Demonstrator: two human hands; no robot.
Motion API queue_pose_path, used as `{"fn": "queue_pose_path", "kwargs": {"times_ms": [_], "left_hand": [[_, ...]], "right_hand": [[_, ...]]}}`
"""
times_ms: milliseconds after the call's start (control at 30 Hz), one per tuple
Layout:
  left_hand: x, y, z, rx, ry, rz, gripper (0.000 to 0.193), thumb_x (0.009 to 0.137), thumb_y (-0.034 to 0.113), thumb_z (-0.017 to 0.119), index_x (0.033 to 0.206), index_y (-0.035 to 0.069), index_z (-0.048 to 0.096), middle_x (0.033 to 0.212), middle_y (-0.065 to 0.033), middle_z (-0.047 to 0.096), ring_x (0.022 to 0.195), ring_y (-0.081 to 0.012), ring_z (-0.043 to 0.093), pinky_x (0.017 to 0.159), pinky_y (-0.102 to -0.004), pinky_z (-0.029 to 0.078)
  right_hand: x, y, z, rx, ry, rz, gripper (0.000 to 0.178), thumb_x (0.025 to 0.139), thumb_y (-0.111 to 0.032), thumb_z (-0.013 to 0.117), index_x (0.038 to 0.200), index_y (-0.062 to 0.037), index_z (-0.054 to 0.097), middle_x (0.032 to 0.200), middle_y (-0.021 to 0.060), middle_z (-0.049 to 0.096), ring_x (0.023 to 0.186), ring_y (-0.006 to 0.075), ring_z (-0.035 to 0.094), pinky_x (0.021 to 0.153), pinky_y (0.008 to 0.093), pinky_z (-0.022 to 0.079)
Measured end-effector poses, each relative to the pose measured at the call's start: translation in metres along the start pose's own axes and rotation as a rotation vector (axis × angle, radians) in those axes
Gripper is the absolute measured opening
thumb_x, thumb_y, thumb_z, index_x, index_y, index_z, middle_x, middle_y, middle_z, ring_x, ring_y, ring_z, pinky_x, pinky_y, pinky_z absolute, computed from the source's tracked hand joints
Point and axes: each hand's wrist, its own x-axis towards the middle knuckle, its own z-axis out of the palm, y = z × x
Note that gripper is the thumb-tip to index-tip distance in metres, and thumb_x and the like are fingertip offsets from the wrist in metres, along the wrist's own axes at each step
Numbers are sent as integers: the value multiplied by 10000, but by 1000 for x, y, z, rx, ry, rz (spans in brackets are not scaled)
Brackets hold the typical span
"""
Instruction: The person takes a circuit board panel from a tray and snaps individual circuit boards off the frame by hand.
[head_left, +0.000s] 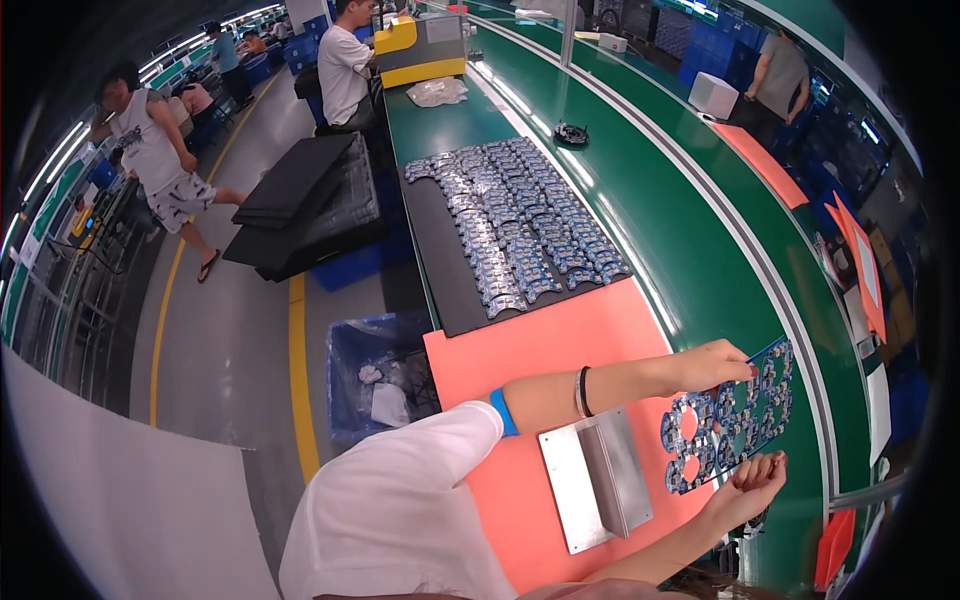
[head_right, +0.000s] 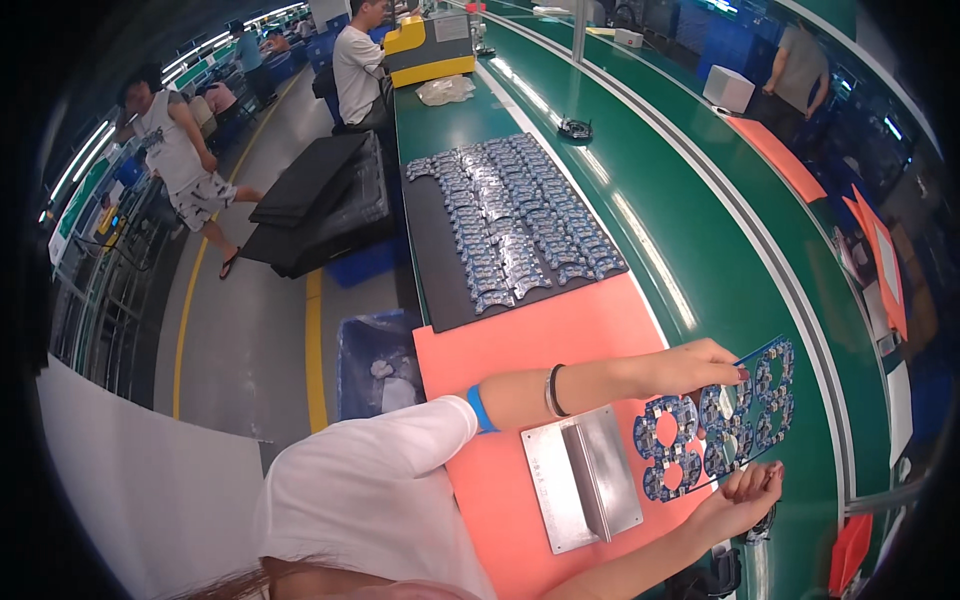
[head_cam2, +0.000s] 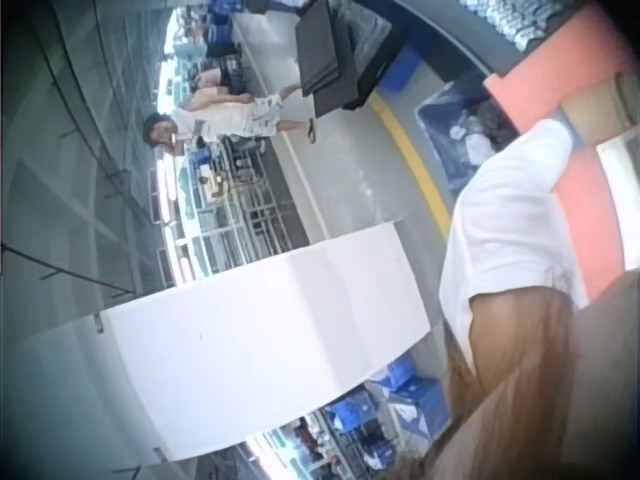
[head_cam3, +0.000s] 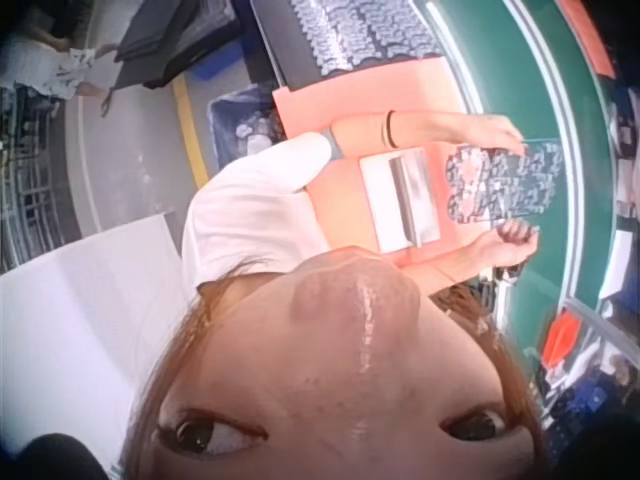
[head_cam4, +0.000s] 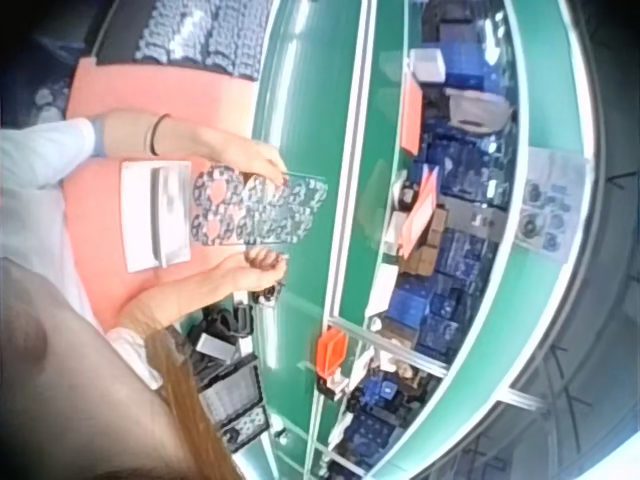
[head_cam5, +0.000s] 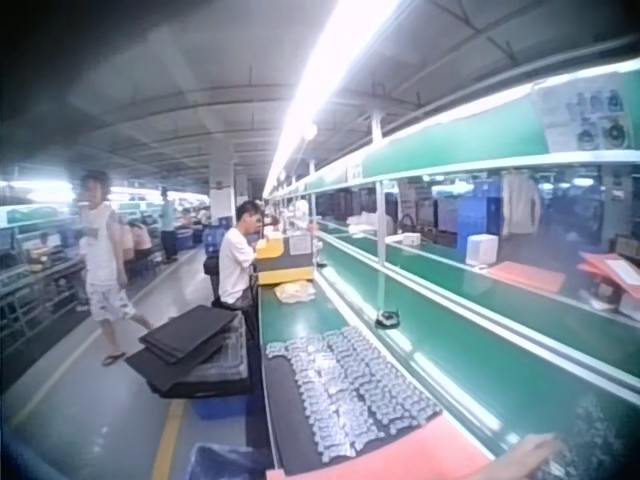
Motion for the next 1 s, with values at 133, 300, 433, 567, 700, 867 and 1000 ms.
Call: {"fn": "queue_pose_path", "kwargs": {"times_ms": [133,300,433,567,700,867,1000], "left_hand": [[-5,2,0,-13,1,-40,327,908,292,488,970,-11,595,824,-31,625,673,-59,585,571,-215,477],[-6,2,8,-30,-15,-30,315,904,281,487,953,-7,606,779,-2,603,642,-36,545,545,-203,444],[-11,12,14,-16,-6,-83,282,893,257,487,934,9,614,727,26,566,599,-24,484,506,-205,394],[-4,-2,7,43,-16,-36,269,878,234,493,904,-4,614,707,25,557,594,-35,469,505,-229,386],[0,-14,11,245,35,55,276,844,232,506,827,-23,609,654,-23,551,601,-87,477,536,-298,399],[7,-32,17,282,44,149,230,759,212,563,722,-6,627,584,-64,558,557,-120,474,515,-327,380],[-2,-23,17,152,59,208,254,765,212,555,739,-29,629,623,-91,606,598,-171,532,553,-349,412]], "right_hand": [[-8,-6,8,-34,-16,-41,186,923,-170,453,782,-49,435,613,-27,212,476,39,137,395,206,132],[2,-6,-5,195,-183,74,207,941,-180,426,787,-42,428,642,-17,244,475,40,164,372,210,152],[-1,-15,9,197,-72,80,192,938,-171,426,828,-17,454,662,-13,256,468,38,174,370,212,178],[4,-12,5,83,-112,46,171,915,-161,462,926,5,503,637,-22,295,471,29,200,392,180,165],[-3,-2,12,-846,8,-351,260,909,-206,486,1043,9,544,626,-52,255,505,32,226,447,162,206],[30,30,-32,-1049,-213,-484,260,921,-225,472,1047,-9,542,630,-46,236,530,39,232,472,167,234],[14,52,7,-940,-240,-364,246,922,-214,468,1038,-9,538,628,-45,238,529,41,235,466,171,231]]}}
